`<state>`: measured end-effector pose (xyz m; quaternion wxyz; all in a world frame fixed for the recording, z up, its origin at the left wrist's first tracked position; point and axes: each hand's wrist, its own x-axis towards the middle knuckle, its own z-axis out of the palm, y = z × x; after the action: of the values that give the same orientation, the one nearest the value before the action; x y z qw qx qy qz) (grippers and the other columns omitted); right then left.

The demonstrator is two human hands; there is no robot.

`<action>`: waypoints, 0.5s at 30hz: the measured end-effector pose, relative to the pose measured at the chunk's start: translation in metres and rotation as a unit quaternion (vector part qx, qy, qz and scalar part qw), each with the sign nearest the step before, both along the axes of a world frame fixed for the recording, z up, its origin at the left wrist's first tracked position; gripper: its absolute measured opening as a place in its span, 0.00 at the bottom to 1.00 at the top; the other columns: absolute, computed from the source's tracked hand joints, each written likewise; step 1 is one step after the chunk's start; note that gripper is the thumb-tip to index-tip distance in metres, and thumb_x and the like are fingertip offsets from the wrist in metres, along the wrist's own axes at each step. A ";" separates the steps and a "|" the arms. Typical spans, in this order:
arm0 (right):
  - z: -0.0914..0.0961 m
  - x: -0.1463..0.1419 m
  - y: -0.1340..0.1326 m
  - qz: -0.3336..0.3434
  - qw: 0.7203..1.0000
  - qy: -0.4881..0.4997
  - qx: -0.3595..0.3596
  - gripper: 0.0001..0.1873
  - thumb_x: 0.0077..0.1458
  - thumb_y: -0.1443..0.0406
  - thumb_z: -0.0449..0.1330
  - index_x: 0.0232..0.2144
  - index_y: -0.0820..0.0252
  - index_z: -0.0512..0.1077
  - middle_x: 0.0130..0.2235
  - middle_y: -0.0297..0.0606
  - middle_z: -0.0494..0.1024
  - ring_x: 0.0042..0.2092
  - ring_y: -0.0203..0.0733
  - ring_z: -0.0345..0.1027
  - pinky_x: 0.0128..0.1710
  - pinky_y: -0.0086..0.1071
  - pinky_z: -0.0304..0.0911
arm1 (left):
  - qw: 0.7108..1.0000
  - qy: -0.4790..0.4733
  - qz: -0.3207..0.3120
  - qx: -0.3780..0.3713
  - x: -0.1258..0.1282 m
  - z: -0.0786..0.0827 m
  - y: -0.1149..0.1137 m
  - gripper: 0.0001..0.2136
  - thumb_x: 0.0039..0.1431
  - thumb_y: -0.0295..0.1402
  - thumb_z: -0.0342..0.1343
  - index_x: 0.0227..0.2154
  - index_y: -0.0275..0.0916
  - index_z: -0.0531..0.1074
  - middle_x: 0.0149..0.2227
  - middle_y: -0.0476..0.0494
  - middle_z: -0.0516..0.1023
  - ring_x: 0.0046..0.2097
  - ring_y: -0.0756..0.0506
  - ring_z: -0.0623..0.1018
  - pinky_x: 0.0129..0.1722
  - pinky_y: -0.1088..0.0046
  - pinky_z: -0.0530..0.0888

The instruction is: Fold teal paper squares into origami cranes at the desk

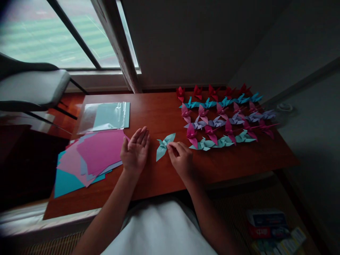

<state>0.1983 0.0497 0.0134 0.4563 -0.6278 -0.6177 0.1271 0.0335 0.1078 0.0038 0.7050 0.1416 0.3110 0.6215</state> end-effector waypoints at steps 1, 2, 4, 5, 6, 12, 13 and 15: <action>-0.007 0.000 0.001 0.001 1.000 0.000 -0.002 0.10 0.65 0.61 0.57 0.36 0.57 0.77 0.32 0.39 0.81 0.34 0.41 0.75 0.38 0.35 0.71 | 1.000 0.014 0.011 0.006 -0.006 -0.002 0.001 0.21 0.68 0.48 0.48 0.47 0.38 0.78 0.60 0.36 0.75 0.65 0.41 0.71 0.66 0.61 0.63; -0.014 0.001 0.002 0.001 1.000 0.000 -0.004 0.10 0.65 0.60 0.57 0.36 0.57 0.77 0.32 0.40 0.81 0.35 0.42 0.76 0.39 0.35 0.71 | 1.000 0.022 0.012 0.013 -0.011 -0.003 0.002 0.20 0.68 0.47 0.48 0.46 0.38 0.78 0.60 0.36 0.76 0.64 0.41 0.71 0.66 0.61 0.63; -0.022 0.003 0.000 0.004 1.000 0.000 -0.009 0.10 0.64 0.60 0.58 0.39 0.58 0.77 0.35 0.41 0.82 0.37 0.42 0.77 0.40 0.35 0.72 | 0.999 0.033 0.008 0.021 -0.018 -0.002 0.000 0.19 0.68 0.46 0.48 0.46 0.39 0.78 0.59 0.36 0.77 0.64 0.41 0.72 0.66 0.60 0.63; -0.024 0.004 -0.003 0.004 1.000 0.001 -0.013 0.10 0.64 0.59 0.59 0.41 0.58 0.77 0.35 0.41 0.82 0.36 0.42 0.77 0.40 0.35 0.72 | 0.999 0.038 0.004 0.021 -0.021 -0.002 -0.002 0.18 0.68 0.45 0.49 0.46 0.39 0.78 0.59 0.37 0.77 0.64 0.41 0.72 0.66 0.60 0.64; -0.026 0.005 -0.006 0.002 1.000 0.002 -0.017 0.11 0.63 0.59 0.59 0.43 0.59 0.77 0.34 0.41 0.82 0.35 0.42 0.77 0.38 0.34 0.72 | 0.999 0.043 0.001 0.019 -0.023 -0.001 -0.004 0.18 0.68 0.44 0.49 0.46 0.39 0.78 0.59 0.37 0.77 0.64 0.41 0.72 0.66 0.60 0.64; -0.026 0.012 -0.023 -0.033 0.998 0.006 -0.047 0.14 0.62 0.57 0.60 0.45 0.59 0.76 0.31 0.38 0.81 0.31 0.40 0.76 0.33 0.32 0.72 | 0.998 0.057 -0.005 0.012 -0.029 0.001 -0.014 0.16 0.68 0.43 0.51 0.47 0.40 0.78 0.59 0.38 0.77 0.63 0.41 0.73 0.64 0.60 0.66; -0.026 0.012 -0.025 -0.036 0.998 0.007 -0.050 0.14 0.62 0.57 0.60 0.45 0.59 0.76 0.31 0.38 0.81 0.31 0.40 0.76 0.33 0.32 0.72 | 0.998 0.055 -0.006 0.011 -0.031 0.002 -0.015 0.16 0.68 0.43 0.51 0.47 0.40 0.78 0.58 0.38 0.78 0.63 0.42 0.73 0.63 0.61 0.67; -0.025 0.013 -0.025 -0.041 0.998 0.008 -0.053 0.14 0.62 0.57 0.60 0.45 0.59 0.77 0.31 0.39 0.82 0.31 0.40 0.76 0.33 0.32 0.72 | 0.999 0.053 -0.007 0.007 -0.032 0.002 -0.016 0.16 0.67 0.43 0.50 0.47 0.40 0.78 0.57 0.39 0.79 0.62 0.42 0.74 0.61 0.62 0.69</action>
<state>0.2113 0.0244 -0.0114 0.4322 -0.6746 -0.5802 0.1463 0.0012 0.0920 0.0061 0.6910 0.1813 0.3423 0.6103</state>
